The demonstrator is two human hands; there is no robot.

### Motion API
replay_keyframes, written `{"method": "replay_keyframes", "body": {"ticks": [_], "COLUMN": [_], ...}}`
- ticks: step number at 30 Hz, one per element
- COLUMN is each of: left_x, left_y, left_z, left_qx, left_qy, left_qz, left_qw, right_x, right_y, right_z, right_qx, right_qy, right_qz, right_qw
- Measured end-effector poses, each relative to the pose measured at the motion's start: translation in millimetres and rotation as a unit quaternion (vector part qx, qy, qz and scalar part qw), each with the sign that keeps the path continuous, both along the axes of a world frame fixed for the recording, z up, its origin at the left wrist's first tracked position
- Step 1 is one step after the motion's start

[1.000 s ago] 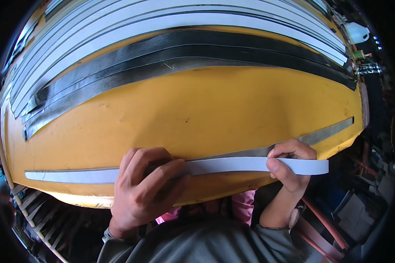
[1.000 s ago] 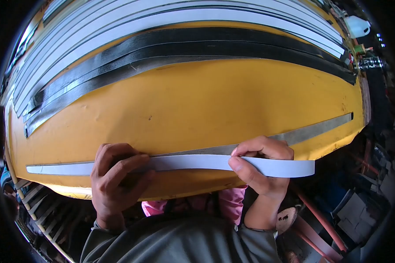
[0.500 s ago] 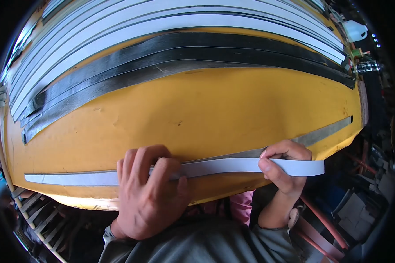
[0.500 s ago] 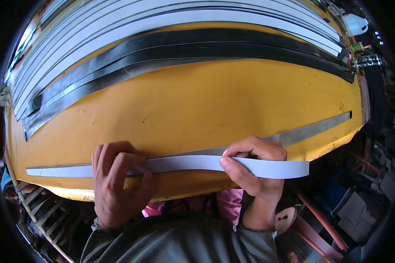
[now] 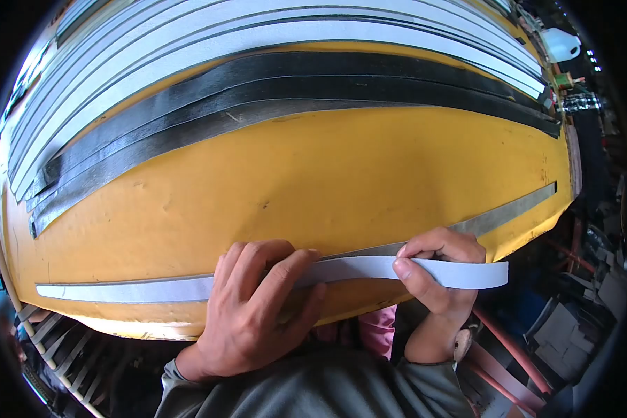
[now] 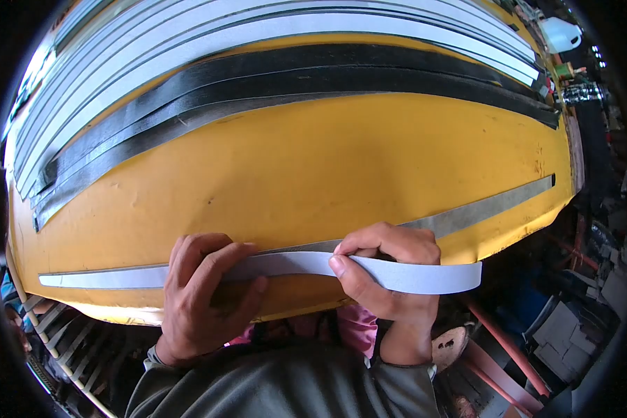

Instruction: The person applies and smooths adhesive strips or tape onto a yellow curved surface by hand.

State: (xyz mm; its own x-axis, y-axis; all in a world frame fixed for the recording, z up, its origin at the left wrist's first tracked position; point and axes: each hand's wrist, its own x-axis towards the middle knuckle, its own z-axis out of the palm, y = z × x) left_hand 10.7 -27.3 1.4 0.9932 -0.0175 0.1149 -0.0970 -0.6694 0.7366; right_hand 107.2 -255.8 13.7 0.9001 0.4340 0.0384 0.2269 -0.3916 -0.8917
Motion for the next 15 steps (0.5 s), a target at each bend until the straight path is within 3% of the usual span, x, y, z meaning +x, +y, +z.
{"method": "replay_keyframes", "body": {"ticks": [15], "left_x": [2.4], "left_y": [-1.9], "left_z": [-0.9], "left_qx": [0.017], "left_qy": [-0.013], "left_qz": [-0.001], "left_qw": [1.0], "right_x": [-0.3], "right_y": [-1.0], "right_z": [-1.2], "right_qx": [-0.016], "right_qy": [-0.001], "right_qz": [0.012], "right_qw": [1.0]}}
